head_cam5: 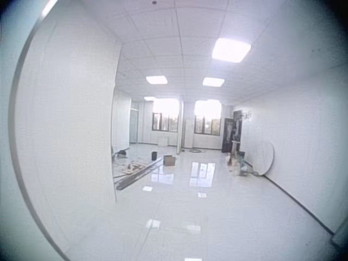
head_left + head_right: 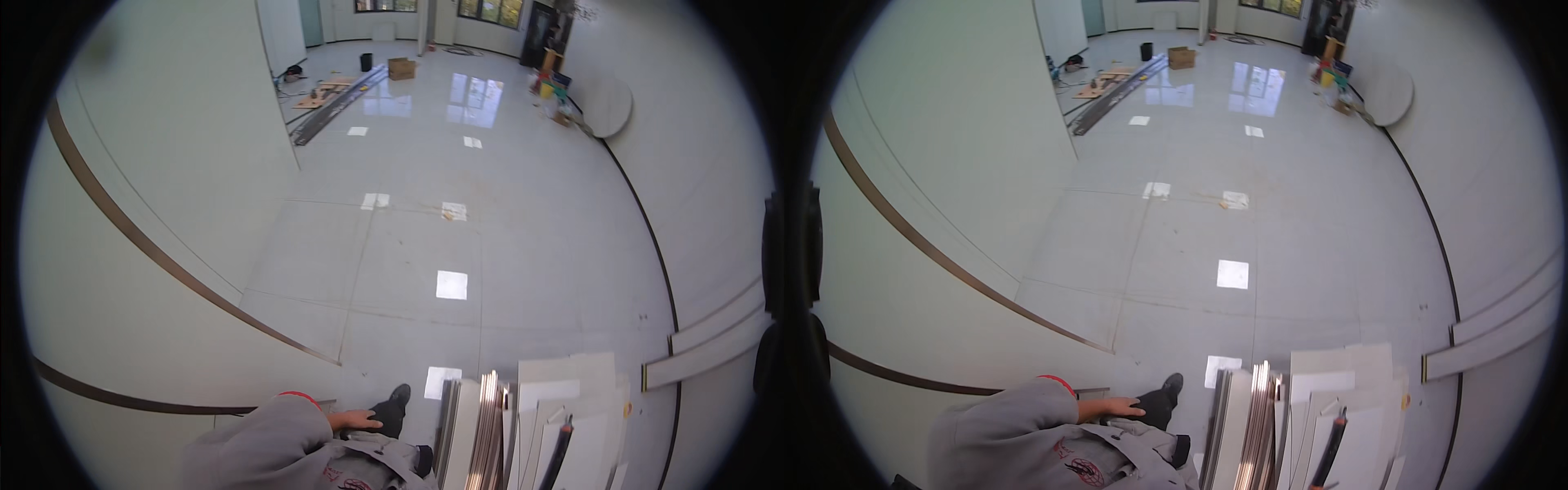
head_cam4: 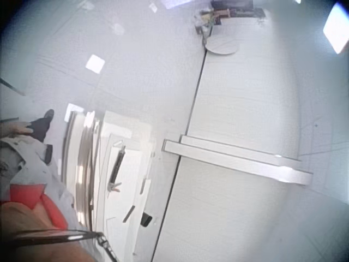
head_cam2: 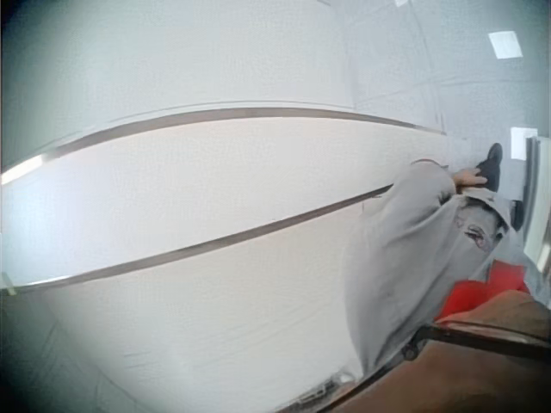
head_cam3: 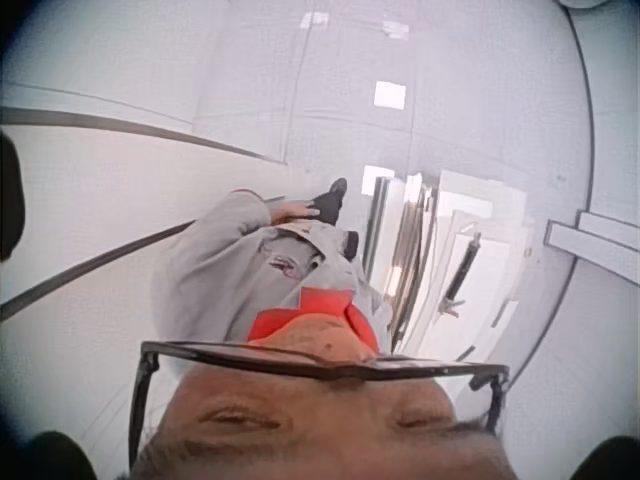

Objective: The person walks through a room under renovation, picks up a long white baseboard, and positions it against the wall. They then handle a dark trim strip, aligning it along the floor edge. The person moves materials and tools around the space while preparing to install the trim.

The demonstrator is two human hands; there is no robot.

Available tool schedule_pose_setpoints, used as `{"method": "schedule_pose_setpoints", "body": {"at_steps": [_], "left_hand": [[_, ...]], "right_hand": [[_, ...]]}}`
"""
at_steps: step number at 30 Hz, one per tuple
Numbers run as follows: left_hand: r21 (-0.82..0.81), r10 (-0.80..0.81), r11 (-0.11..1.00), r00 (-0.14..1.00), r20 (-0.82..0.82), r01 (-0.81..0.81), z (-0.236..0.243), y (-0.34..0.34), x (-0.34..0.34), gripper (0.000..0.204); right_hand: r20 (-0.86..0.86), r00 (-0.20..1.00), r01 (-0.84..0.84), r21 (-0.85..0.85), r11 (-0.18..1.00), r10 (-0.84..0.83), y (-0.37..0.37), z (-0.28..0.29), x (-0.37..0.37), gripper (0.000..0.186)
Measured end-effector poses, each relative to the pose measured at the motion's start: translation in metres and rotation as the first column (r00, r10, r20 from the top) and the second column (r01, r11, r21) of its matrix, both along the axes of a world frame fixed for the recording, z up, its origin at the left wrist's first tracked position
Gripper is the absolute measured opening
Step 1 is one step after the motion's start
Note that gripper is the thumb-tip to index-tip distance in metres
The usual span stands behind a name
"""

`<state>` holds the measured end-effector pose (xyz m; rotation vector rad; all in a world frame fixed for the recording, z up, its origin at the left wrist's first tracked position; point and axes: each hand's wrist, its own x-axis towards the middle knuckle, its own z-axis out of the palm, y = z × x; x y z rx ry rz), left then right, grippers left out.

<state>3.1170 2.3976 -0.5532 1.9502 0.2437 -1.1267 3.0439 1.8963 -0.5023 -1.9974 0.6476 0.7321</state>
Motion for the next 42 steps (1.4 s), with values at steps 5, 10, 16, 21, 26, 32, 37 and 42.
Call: {"method": "schedule_pose_setpoints", "body": {"at_steps": [5, 10, 16, 21, 26, 32, 37, 42], "left_hand": [[-0.100, 0.014, 0.995, 0.996, -0.084, -0.022, -0.003, 0.053, 0.032, 0.101], [0.089, 0.198, 0.975, 0.979, 0.052, -0.202, -0.035, 0.110, 0.066, 0.093], [0.115, 0.344, 0.927, 0.930, 0.125, -0.358, -0.045, 0.188, 0.158, 0.075], [0.097, 0.386, 0.910, 0.909, 0.156, -0.403, -0.068, 0.266, 0.277, 0.071], [-0.072, 0.667, 0.739, 0.743, -0.058, -0.670, -0.073, 0.391, 0.334, 0.068], [-0.009, 0.952, 0.303, 0.303, -0.037, -0.953, -0.001, 0.511, 0.449, 0.051], [0.100, 0.976, 0.190, 0.176, -0.129, -0.977, 0.000, 0.581, 0.508, 0.047], [0.165, 0.746, 0.625, 0.646, 0.162, -0.763, -0.075, 0.670, 0.549, 0.046]], "right_hand": [[0.057, 0.943, -0.329, -0.002, 0.944, 0.328, 0.120, 0.006, 0.221, 0.030], [0.262, 0.818, -0.535, 0.021, 0.845, 0.511, 0.248, 0.030, 0.418, 0.029], [0.298, 0.751, -0.616, -0.004, 0.788, 0.589, 0.347, 0.045, 0.552, 0.028], [0.157, 0.773, -0.620, -0.016, 0.784, 0.614, 0.406, 0.020, 0.642, 0.027], [-0.028, 0.747, -0.664, 0.016, 0.748, 0.664, 0.488, -0.005, 0.743, 0.026], [-0.017, 0.677, -0.736, -0.044, 0.676, 0.736, 0.558, 0.003, 0.932, 0.026], [0.297, 0.555, -0.763, -0.190, 0.618, 0.777, 0.751, 0.015, 1.137, 0.030], [0.494, 0.333, -0.831, -0.249, 0.498, 0.803, 1.000, 0.036, 1.297, 0.029]]}}
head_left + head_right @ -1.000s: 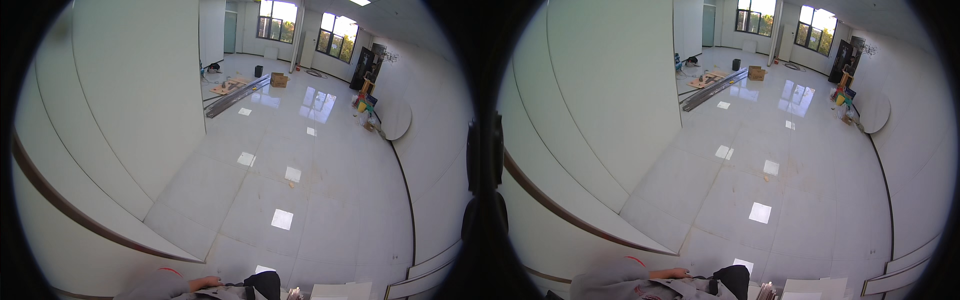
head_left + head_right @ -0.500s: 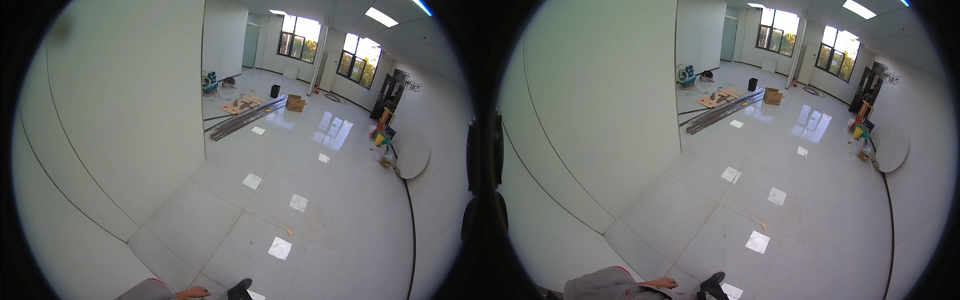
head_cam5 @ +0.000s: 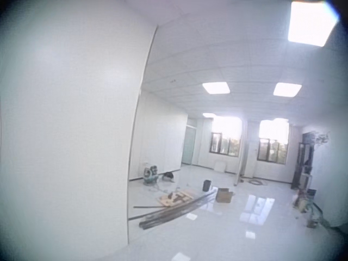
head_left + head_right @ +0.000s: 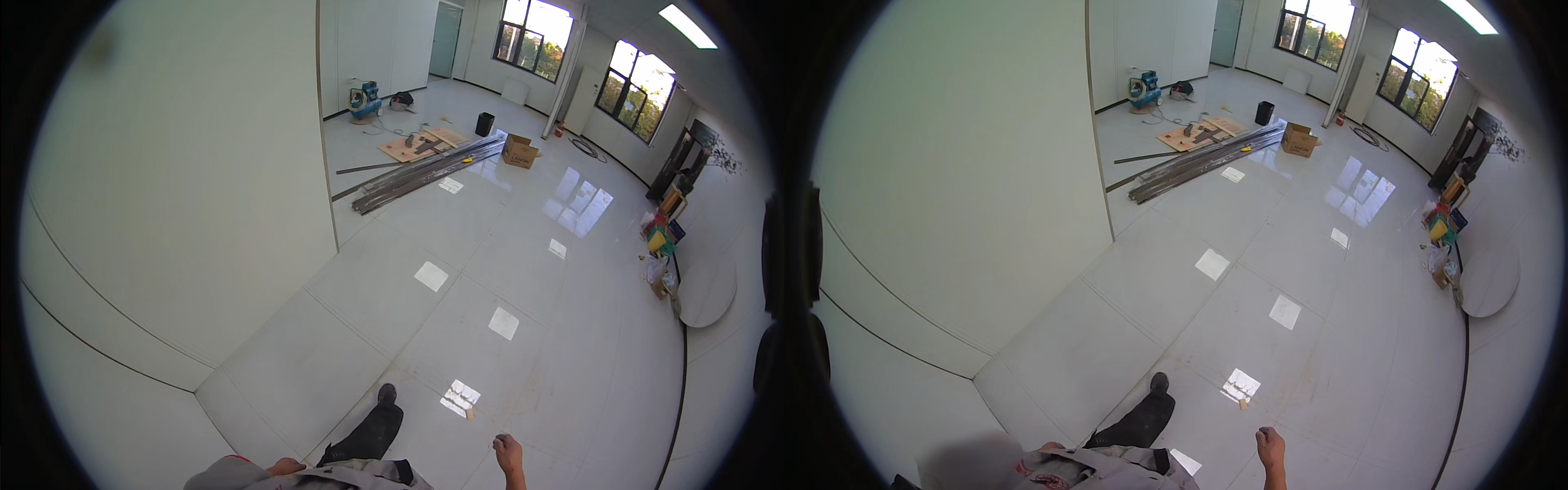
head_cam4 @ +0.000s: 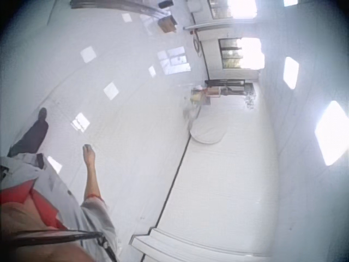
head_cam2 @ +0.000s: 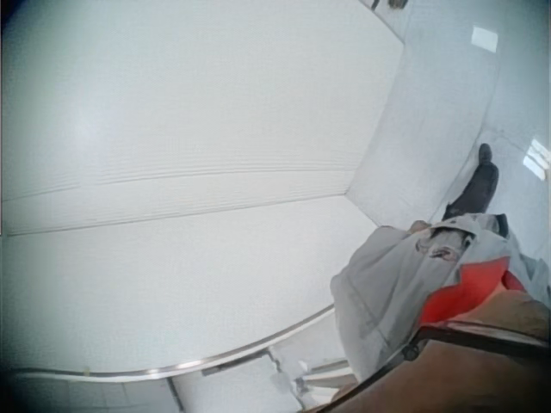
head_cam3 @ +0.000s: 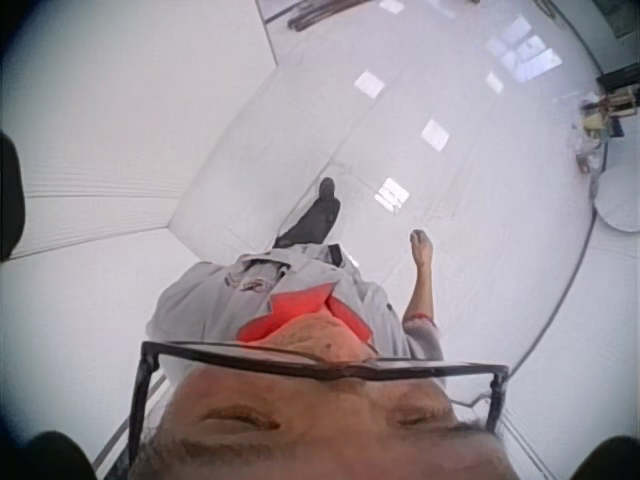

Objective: The person walks through a room under renovation, picks up a long white baseboard, and positions it against the wall. They then handle a dark trim strip, aligning it along the floor edge. The person moves materials and tools around the space while preparing to install the trim.

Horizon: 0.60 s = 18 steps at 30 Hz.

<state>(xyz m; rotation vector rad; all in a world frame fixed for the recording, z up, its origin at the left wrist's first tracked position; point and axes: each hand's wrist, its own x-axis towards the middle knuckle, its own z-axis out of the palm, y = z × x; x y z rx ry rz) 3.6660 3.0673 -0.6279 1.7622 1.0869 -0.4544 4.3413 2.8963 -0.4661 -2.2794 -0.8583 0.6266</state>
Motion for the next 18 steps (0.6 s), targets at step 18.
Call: {"method": "schedule_pose_setpoints", "body": {"at_steps": [18], "left_hand": [[-0.177, 0.876, 0.468, 0.428, 0.222, -0.866, 0.153, 0.544, 0.493, 0.042]], "right_hand": [[-0.532, 0.845, -0.174, -0.180, 0.968, 0.052, 0.409, -0.033, 0.320, 0.014]]}}
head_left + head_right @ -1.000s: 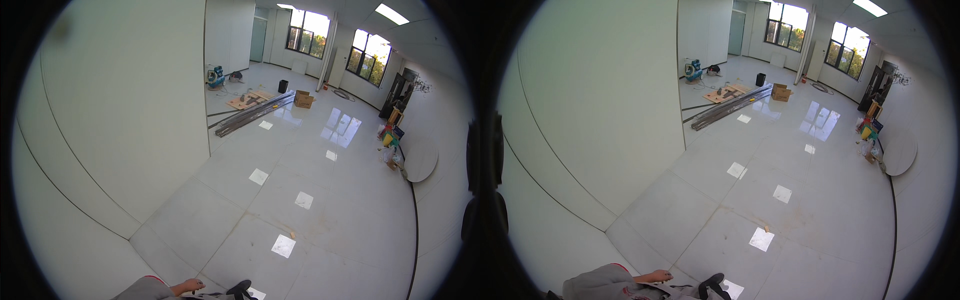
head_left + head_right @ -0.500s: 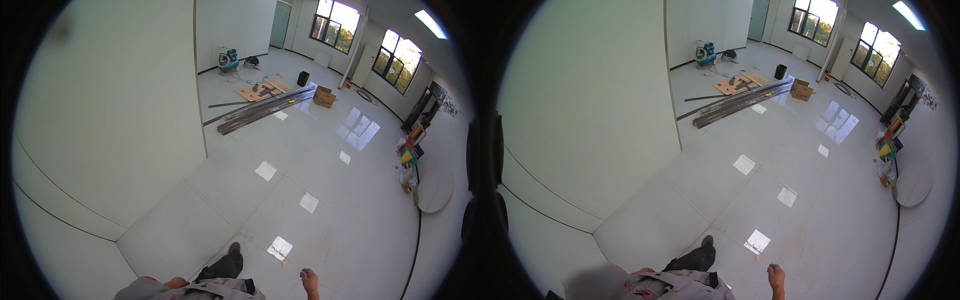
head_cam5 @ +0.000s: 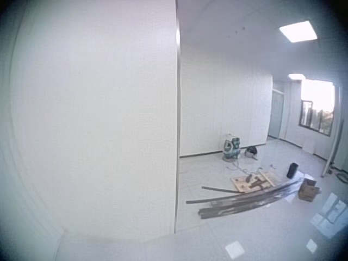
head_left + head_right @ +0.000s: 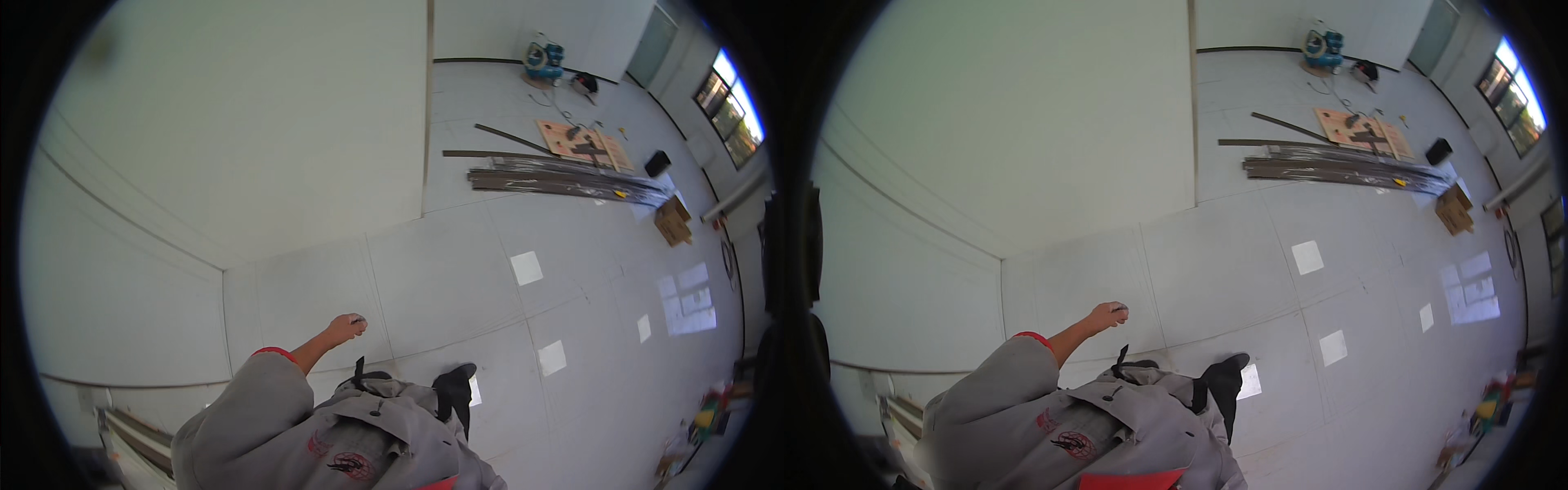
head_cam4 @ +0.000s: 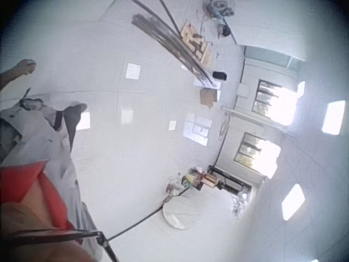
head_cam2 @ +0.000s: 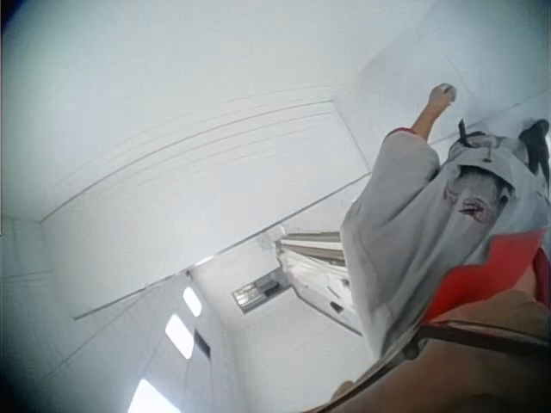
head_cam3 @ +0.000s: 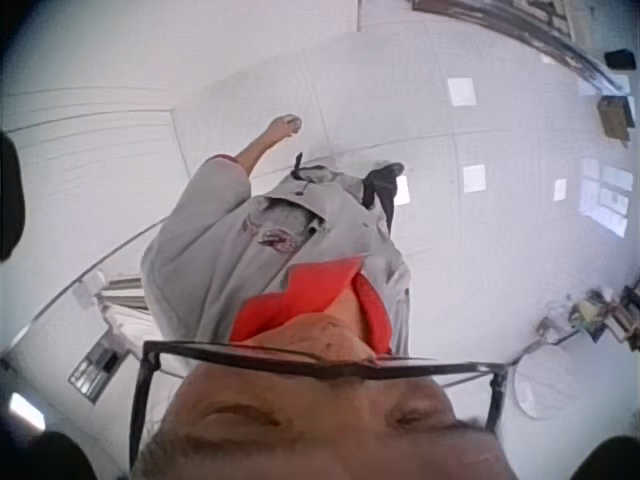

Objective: The person walks through a room under renovation, picks up a long white baseboard, and positions it against the wall. They then handle a dark trim strip, aligning it along the floor edge. The person moves materials and tools around the space while preparing to install the trim.

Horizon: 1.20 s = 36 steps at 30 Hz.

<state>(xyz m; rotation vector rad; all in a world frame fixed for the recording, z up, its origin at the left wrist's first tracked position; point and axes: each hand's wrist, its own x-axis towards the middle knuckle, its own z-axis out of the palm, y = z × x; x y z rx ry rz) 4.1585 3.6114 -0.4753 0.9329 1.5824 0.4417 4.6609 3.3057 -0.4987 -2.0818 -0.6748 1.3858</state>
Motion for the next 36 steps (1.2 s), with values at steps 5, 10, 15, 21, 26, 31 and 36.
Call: {"method": "schedule_pose_setpoints", "body": {"at_steps": [5, 10, 15, 21, 26, 31, 36], "left_hand": [[-0.245, 0.201, 0.938, 0.960, -0.195, -0.246, -0.059, -0.072, 0.041, 0.038], [-0.373, 0.423, 0.808, 0.890, -0.172, -0.456, -0.050, -0.120, 0.118, 0.039], [-0.435, 0.585, 0.680, 0.795, -0.163, -0.590, -0.061, -0.120, 0.178, 0.041], [-0.042, 0.759, 0.648, 0.650, -0.046, -0.760, -0.019, -0.037, 0.218, 0.046], [0.069, 0.922, 0.385, 0.380, -0.073, -0.920, 0.008, -0.073, 0.311, 0.047], [-0.216, 0.887, 0.240, 0.304, -0.347, -0.946, -0.031, -0.165, 0.482, 0.045], [-0.382, 0.936, -0.081, 0.062, -0.348, -0.920, -0.047, -0.229, 0.616, 0.044]], "right_hand": [[0.195, 0.943, -0.294, 0.110, 0.949, 0.269, 0.168, 0.001, 0.203, 0.012], [0.481, 0.812, -0.541, 0.409, 0.735, 0.330, 0.375, -0.013, 0.425, 0.013], [-0.027, 0.988, -0.149, 0.156, 0.976, 0.155, 0.560, 0.056, 0.294, 0.026], [-0.001, 0.685, -0.716, 0.183, 0.674, 0.728, 0.676, 0.028, 0.143, 0.028], [0.036, 0.303, -0.939, 0.183, 0.291, 0.952, 0.748, 0.013, 0.061, 0.028], [0.098, 0.060, -0.998, 0.031, 0.057, 0.993, 0.792, -0.007, 0.069, 0.029], [0.117, -0.091, -0.980, -0.184, -0.068, 0.989, 0.825, -0.043, 0.142, 0.031]]}}
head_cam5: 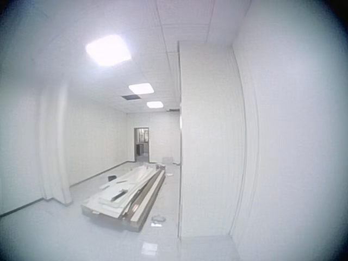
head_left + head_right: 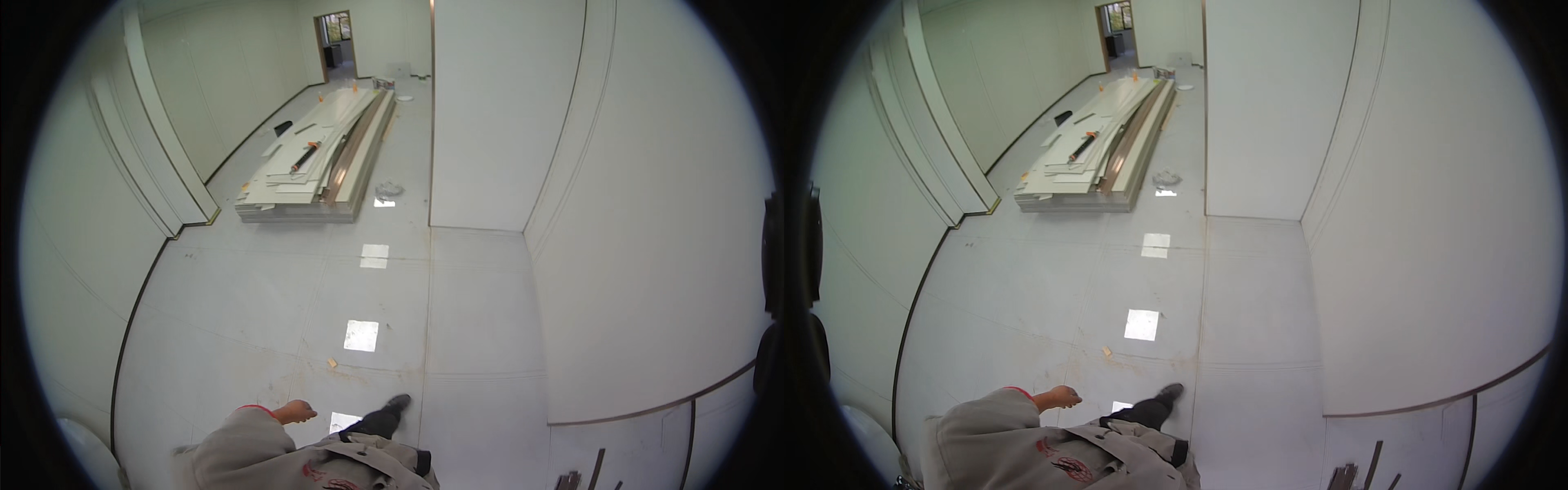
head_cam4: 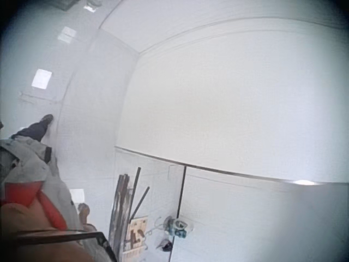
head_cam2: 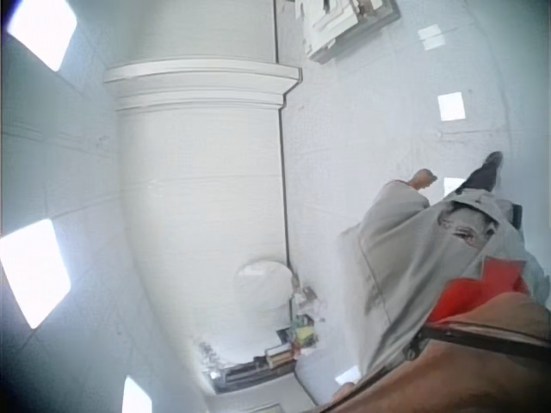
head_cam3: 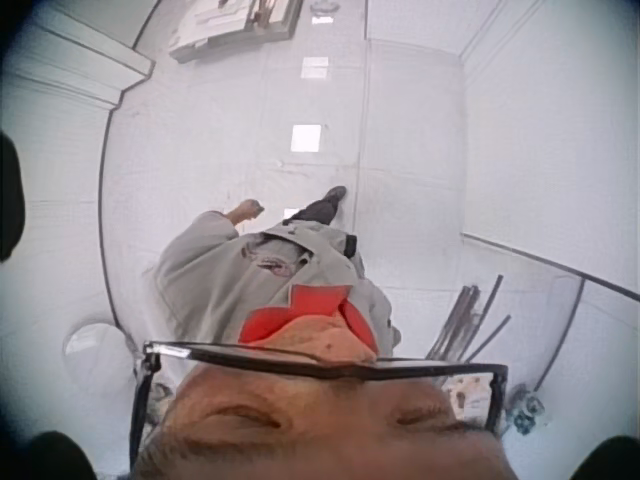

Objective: The person walks through a room under renovation, picks up a long white baseboard, and positions it against the wall. They then handle a dark trim strip, aligning it along the floor edge. The person moves materials and tools around the space while preparing to install the trim.

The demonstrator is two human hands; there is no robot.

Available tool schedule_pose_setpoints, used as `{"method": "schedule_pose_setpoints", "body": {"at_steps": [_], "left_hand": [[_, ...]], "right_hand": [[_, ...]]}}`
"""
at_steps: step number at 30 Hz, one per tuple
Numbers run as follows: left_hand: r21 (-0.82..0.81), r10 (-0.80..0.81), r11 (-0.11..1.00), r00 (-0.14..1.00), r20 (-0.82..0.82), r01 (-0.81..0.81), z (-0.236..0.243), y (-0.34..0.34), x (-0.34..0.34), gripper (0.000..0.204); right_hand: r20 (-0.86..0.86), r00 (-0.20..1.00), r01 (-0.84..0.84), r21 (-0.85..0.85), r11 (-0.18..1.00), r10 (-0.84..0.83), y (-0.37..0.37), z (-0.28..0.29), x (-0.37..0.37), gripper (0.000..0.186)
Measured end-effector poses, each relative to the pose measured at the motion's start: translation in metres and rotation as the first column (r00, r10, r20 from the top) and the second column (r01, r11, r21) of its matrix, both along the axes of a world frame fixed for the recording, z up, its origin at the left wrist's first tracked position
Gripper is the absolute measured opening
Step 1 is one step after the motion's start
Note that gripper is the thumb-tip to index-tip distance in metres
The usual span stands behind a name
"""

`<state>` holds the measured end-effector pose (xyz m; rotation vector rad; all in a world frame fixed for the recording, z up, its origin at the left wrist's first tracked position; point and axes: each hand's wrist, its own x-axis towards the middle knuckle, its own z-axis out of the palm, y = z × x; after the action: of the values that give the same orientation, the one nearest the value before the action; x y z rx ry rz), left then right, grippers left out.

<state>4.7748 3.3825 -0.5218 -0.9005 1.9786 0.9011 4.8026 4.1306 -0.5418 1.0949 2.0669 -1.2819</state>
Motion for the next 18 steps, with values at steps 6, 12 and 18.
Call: {"method": "schedule_pose_setpoints", "body": {"at_steps": [6, 12, 18], "left_hand": [[0.217, 0.429, 0.888, 0.901, -0.068, -0.406, 0.000, -0.044, 0.046, 0.036], [0.222, 0.454, 0.872, 0.890, -0.040, -0.435, 0.036, -0.133, 0.006, 0.035], [0.218, 0.624, 0.774, 0.774, -0.106, -0.594, 0.039, -0.285, -0.047, 0.036]], "right_hand": [[-0.357, 0.927, -0.211, -0.254, 0.944, 0.111, -0.068, -0.065, -0.089, 0.026], [-0.114, 0.978, -0.192, -0.202, 0.960, 0.172, -0.307, 0.025, -0.260, 0.029], [-0.182, 0.881, -0.466, -0.175, 0.867, 0.436, -0.472, 0.063, -0.366, 0.034]]}}
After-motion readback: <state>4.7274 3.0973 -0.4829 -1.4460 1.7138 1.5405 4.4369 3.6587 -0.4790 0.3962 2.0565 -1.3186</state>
